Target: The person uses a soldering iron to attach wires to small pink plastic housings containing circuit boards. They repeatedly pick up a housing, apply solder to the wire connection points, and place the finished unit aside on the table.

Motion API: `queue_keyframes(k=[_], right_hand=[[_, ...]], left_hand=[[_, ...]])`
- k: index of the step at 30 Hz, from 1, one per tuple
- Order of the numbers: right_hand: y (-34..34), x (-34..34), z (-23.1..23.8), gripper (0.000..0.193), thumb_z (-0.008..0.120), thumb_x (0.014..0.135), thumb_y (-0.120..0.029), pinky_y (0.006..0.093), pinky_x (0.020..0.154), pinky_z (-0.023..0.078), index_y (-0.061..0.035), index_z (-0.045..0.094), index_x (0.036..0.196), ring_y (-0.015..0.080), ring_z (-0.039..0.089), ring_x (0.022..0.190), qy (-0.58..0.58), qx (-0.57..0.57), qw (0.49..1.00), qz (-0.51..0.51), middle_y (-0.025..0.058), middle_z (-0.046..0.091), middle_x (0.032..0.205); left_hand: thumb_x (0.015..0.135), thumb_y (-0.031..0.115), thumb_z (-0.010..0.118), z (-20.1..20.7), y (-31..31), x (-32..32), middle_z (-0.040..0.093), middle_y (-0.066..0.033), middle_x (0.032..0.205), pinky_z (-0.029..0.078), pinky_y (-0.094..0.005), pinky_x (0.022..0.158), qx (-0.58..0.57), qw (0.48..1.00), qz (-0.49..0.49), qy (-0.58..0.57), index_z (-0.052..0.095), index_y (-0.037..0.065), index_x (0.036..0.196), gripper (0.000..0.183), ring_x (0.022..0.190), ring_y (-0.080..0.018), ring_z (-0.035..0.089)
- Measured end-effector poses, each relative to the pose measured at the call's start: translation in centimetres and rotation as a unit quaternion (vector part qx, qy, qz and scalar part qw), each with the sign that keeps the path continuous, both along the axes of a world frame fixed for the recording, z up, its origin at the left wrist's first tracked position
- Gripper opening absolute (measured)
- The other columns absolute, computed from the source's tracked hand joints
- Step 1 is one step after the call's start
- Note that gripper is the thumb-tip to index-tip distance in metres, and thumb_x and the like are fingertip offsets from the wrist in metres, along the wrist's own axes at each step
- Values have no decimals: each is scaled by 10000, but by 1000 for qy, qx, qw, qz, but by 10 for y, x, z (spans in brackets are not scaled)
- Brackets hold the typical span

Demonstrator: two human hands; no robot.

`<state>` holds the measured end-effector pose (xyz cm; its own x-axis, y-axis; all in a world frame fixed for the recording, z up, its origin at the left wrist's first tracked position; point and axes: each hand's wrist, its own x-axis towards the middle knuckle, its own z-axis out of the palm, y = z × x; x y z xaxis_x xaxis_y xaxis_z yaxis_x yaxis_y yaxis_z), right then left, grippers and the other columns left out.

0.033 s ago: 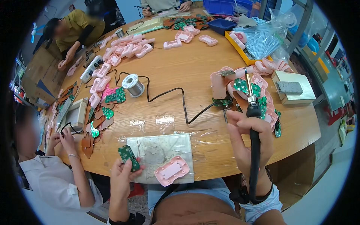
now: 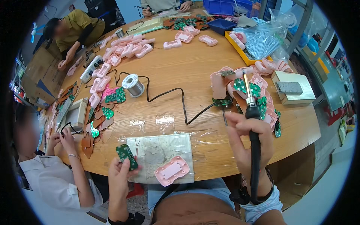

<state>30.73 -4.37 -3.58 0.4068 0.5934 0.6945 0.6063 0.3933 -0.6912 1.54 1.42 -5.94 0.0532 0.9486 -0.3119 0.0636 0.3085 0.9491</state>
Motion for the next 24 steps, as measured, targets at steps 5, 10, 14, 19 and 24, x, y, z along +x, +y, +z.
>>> queue_keyframes(k=[5, 10, 14, 19, 24], right_hand=[[-12, -23, 5, 362, 743, 710, 77, 296, 738, 541, -23, 493, 952, 238, 668, 905, 121, -58, 971, 199, 212, 655, 967], [-8, -38, 8, 443, 754, 726, 28, 293, 728, 533, -47, 413, 999, 275, 658, 935, 72, -141, 943, 291, 280, 634, 995], [-5, -48, 13, 411, 710, 752, 80, 300, 687, 545, -46, 398, 987, 258, 677, 854, 102, -142, 940, 293, 235, 651, 881], [-5, -49, 13, 393, 675, 762, 119, 314, 656, 556, -45, 385, 971, 252, 684, 790, 128, -132, 934, 305, 203, 644, 809], [-7, -50, 13, 405, 676, 745, 135, 326, 655, 561, -48, 383, 957, 260, 686, 790, 103, -129, 936, 311, 199, 630, 777]], left_hand=[[918, 115, 548, 27, -7, 3, 661, -122, 849, 461, -205, 542, 40, 993, -111, -19, 524, -6, 978, 138, 659, -148, 646], [889, 70, 587, 42, -25, 28, 656, -105, 835, 476, -205, 573, 33, 993, -104, -47, 522, -15, 999, 154, 657, -121, 635], [885, 47, 593, 42, -33, 35, 648, -78, 865, 449, -182, 560, 68, 990, -121, -35, 523, -1, 995, 138, 650, -68, 585], [801, 37, 679, 47, -23, 35, 636, -138, 991, 438, -288, 843, 191, 960, -189, 78, 499, 2, 1063, 319, 913, -159, 601], [728, 63, 747, 68, -22, 52, 607, -195, 1128, 294, -368, 1047, 317, 925, -176, 111, 467, -20, 1176, 535, 1109, -230, 548]])
